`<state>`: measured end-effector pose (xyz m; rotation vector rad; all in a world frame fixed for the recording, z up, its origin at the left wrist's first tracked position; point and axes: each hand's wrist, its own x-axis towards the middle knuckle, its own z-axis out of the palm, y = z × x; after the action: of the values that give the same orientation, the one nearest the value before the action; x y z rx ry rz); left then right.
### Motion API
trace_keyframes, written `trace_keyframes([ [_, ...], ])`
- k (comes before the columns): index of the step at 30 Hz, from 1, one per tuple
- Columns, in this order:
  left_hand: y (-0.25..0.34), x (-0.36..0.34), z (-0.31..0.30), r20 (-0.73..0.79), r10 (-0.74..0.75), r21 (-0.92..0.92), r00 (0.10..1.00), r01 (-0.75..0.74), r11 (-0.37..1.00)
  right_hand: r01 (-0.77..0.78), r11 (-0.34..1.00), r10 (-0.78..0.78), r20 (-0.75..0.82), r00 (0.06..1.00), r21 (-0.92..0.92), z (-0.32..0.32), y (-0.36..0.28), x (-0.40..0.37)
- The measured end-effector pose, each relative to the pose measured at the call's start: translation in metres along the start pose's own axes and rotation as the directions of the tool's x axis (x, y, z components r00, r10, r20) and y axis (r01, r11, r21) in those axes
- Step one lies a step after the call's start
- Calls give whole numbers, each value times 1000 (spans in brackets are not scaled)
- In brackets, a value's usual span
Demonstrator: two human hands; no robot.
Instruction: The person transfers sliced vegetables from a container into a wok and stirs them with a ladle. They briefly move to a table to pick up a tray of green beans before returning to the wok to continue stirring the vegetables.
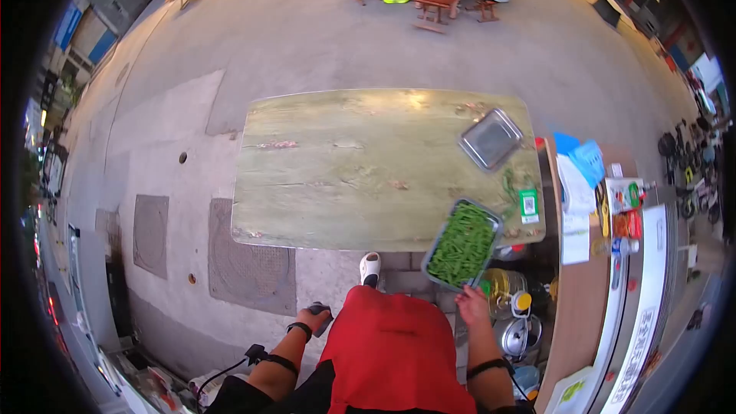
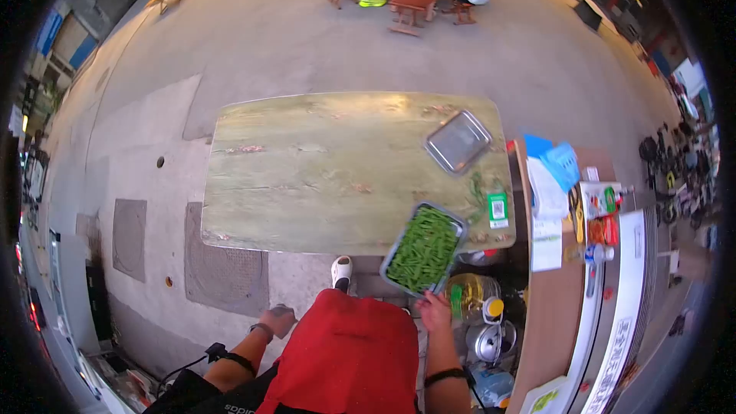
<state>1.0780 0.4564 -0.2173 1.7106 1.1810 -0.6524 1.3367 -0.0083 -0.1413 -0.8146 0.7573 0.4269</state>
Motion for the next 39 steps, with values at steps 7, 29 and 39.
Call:
trace_keyframes([
  [7, 25, 30, -84, -59, -30, -310, 998, 11, 951, -74, 978, 88, 63, 994, -196, 178, 50, 156],
  [29, 282, -51, 30, 904, 198, -58, 379, -349, 935, 218, 867, -113, 250, 962, -447, 171, 102, -177],
  [39, 41, -344, 155, 968, -249, 186, -32, -573, 798, 520, 527, -832, -535, 150, -673, 42, 290, -470],
])
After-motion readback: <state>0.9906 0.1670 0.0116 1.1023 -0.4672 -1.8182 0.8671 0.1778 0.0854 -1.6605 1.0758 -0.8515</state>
